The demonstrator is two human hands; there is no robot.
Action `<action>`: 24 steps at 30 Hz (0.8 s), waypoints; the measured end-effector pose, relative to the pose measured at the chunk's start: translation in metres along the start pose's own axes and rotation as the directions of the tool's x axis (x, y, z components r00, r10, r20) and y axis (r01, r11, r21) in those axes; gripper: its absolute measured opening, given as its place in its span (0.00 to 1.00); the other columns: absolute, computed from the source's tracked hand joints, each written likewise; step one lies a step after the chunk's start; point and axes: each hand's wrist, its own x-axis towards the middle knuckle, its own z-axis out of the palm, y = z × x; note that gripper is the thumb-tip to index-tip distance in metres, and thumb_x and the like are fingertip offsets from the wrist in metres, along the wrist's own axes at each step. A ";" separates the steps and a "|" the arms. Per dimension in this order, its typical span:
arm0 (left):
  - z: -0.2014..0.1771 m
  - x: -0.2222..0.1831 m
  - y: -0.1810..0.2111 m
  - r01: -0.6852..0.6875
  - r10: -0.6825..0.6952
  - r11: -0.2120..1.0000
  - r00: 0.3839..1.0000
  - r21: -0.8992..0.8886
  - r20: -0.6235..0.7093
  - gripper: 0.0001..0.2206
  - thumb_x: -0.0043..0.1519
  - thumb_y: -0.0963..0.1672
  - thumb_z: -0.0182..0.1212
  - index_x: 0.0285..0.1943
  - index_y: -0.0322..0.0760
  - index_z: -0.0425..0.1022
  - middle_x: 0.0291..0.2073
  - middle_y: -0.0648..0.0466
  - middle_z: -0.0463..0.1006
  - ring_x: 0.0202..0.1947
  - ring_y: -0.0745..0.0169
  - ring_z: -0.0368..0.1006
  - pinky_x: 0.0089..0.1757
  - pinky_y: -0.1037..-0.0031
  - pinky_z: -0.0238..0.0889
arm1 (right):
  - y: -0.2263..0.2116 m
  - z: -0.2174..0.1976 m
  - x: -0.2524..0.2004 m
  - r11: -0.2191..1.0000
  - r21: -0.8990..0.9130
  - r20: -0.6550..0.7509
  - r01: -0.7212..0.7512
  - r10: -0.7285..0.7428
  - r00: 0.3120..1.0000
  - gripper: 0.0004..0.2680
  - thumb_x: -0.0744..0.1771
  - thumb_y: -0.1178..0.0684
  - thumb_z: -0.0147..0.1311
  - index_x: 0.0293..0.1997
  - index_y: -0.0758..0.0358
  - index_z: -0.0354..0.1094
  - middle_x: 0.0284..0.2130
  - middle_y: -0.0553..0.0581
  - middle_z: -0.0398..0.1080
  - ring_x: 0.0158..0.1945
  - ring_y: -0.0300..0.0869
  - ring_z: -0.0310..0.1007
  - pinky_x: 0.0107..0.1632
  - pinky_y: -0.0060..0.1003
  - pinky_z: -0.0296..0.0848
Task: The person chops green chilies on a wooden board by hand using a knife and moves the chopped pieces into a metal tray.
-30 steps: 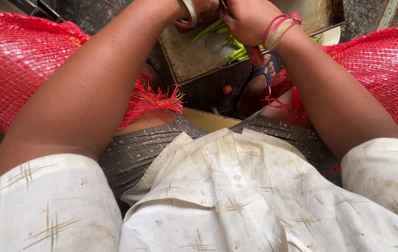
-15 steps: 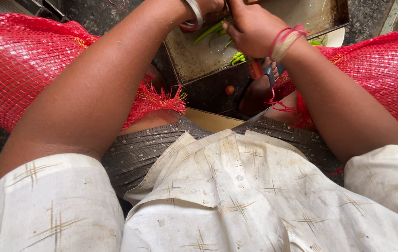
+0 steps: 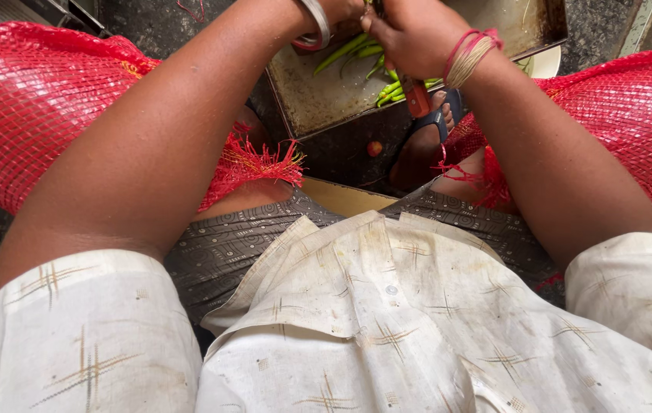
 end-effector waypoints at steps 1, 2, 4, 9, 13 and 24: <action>-0.005 -0.001 0.001 -0.001 0.001 1.000 1.000 0.001 -0.002 0.09 0.64 0.47 0.65 0.41 0.39 0.85 0.28 0.49 0.83 0.23 0.52 0.78 0.25 0.61 0.71 | -0.002 0.002 -0.001 1.000 0.025 -0.017 0.015 -0.014 1.000 0.08 0.74 0.51 0.49 0.50 0.67 0.65 0.26 0.62 0.73 0.27 0.46 0.77 0.30 0.43 0.75; -0.011 -0.004 0.002 0.048 -0.046 0.998 0.998 -0.045 0.031 0.10 0.63 0.48 0.66 0.41 0.39 0.85 0.28 0.48 0.83 0.22 0.51 0.78 0.25 0.61 0.71 | -0.004 0.003 -0.002 0.998 0.049 -0.034 0.030 -0.028 0.999 0.08 0.73 0.52 0.50 0.50 0.68 0.64 0.27 0.62 0.73 0.27 0.47 0.78 0.30 0.43 0.75; -0.023 -0.007 0.006 0.098 -0.092 0.991 0.994 -0.091 0.064 0.10 0.61 0.48 0.67 0.41 0.38 0.85 0.27 0.47 0.83 0.22 0.50 0.77 0.26 0.60 0.71 | -0.003 0.003 -0.004 0.996 0.063 -0.062 0.060 -0.056 0.997 0.08 0.73 0.52 0.50 0.50 0.68 0.64 0.28 0.62 0.73 0.27 0.48 0.77 0.30 0.44 0.75; -0.021 -0.005 0.003 0.398 -0.350 0.856 0.916 -0.330 0.197 0.12 0.64 0.50 0.63 0.41 0.39 0.84 0.28 0.45 0.81 0.23 0.49 0.77 0.28 0.57 0.69 | 0.001 0.007 -0.001 0.927 -0.177 -0.230 0.331 -0.366 0.902 0.06 0.73 0.55 0.53 0.52 0.68 0.65 0.32 0.67 0.73 0.33 0.55 0.76 0.34 0.49 0.74; 0.001 0.000 -0.005 0.044 -0.041 0.998 0.997 -0.038 0.073 0.13 0.60 0.50 0.66 0.40 0.38 0.85 0.27 0.44 0.82 0.24 0.48 0.77 0.28 0.59 0.71 | 0.000 0.008 0.002 0.996 0.070 -0.065 0.046 -0.041 0.997 0.09 0.73 0.52 0.49 0.54 0.68 0.58 0.30 0.64 0.73 0.26 0.48 0.77 0.34 0.47 0.75; -0.024 -0.003 0.009 0.402 -0.342 0.837 0.914 -0.370 0.219 0.14 0.64 0.51 0.62 0.41 0.37 0.83 0.26 0.45 0.81 0.21 0.49 0.76 0.26 0.59 0.67 | -0.002 0.013 0.007 0.994 0.108 -0.022 -0.033 0.036 0.999 0.08 0.74 0.53 0.45 0.55 0.67 0.58 0.29 0.62 0.72 0.26 0.48 0.78 0.32 0.46 0.78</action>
